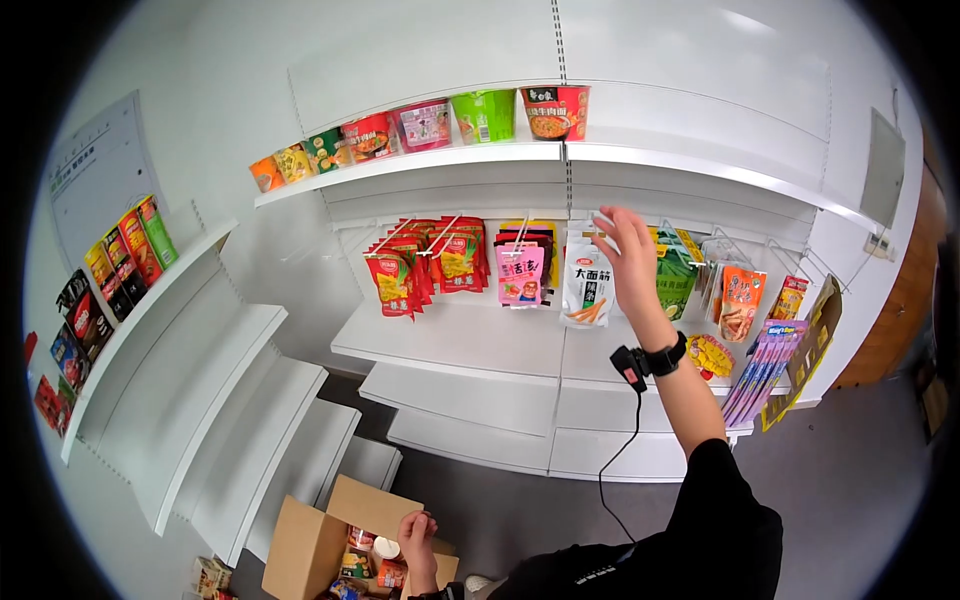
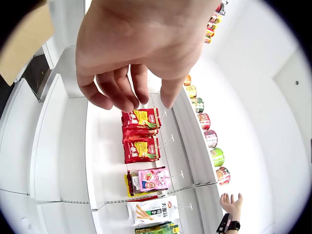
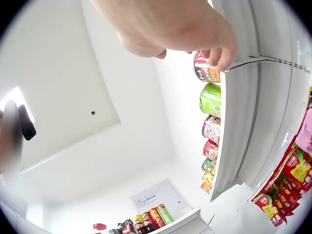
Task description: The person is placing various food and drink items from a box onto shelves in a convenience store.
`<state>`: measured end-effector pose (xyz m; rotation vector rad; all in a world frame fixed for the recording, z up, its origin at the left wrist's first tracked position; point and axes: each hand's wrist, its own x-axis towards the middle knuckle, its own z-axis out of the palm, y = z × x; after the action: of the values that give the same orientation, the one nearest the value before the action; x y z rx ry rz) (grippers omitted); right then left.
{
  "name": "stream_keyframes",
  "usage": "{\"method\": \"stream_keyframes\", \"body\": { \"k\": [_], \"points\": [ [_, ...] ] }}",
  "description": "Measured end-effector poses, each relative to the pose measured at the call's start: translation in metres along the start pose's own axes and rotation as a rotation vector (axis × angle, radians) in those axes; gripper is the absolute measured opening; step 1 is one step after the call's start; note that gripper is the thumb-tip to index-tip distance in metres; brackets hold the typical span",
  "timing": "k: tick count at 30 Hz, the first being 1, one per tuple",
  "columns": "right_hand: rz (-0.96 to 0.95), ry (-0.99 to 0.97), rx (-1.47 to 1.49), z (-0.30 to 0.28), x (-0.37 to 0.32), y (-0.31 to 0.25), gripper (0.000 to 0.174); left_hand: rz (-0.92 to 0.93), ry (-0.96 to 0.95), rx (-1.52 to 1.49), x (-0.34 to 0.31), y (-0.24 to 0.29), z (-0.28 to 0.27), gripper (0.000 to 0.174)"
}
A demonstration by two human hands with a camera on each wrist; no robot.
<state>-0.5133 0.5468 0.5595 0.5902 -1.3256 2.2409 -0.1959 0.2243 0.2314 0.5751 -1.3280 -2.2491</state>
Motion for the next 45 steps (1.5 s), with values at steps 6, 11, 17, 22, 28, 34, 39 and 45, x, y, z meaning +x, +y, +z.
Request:
{"method": "stream_keyframes", "body": {
  "k": [6, 11, 17, 22, 28, 34, 39, 45],
  "points": [
    [0.181, 0.007, 0.07, -0.014, -0.064, 0.028, 0.035, -0.003, 0.035, -0.014, -0.017, -0.001, -0.015, 0.011],
    [0.379, 0.037, 0.142, -0.018, -0.125, 0.071, 0.03, 0.019, 0.105, 0.016, -0.036, 0.003, -0.035, 0.011],
    [0.612, 0.026, 0.106, -0.022, -0.195, 0.121, 0.027, -0.016, 0.217, 0.079, -0.05, 0.003, -0.064, 0.011],
    [0.909, -0.098, 0.002, -0.022, -0.257, 0.167, 0.028, 0.019, 0.318, 0.171, -0.066, 0.004, -0.076, 0.01],
    [1.186, -0.026, 0.032, -0.026, -0.326, 0.208, 0.03, -0.011, 0.432, 0.147, -0.093, 0.013, -0.1, 0.011],
    [1.416, -0.058, 0.117, -0.018, -0.381, 0.233, 0.026, -0.046, 0.518, 0.208, -0.106, 0.013, -0.149, 0.013],
    [1.531, -0.144, 0.041, 0.007, -0.422, 0.239, 0.027, -0.105, 0.649, 0.149, -0.116, 0.012, -0.194, 0.015],
    [1.688, -0.116, 0.118, 0.042, -0.471, 0.252, 0.025, -0.197, 0.743, 0.103, -0.129, 0.011, -0.27, 0.014]
  ]
}}
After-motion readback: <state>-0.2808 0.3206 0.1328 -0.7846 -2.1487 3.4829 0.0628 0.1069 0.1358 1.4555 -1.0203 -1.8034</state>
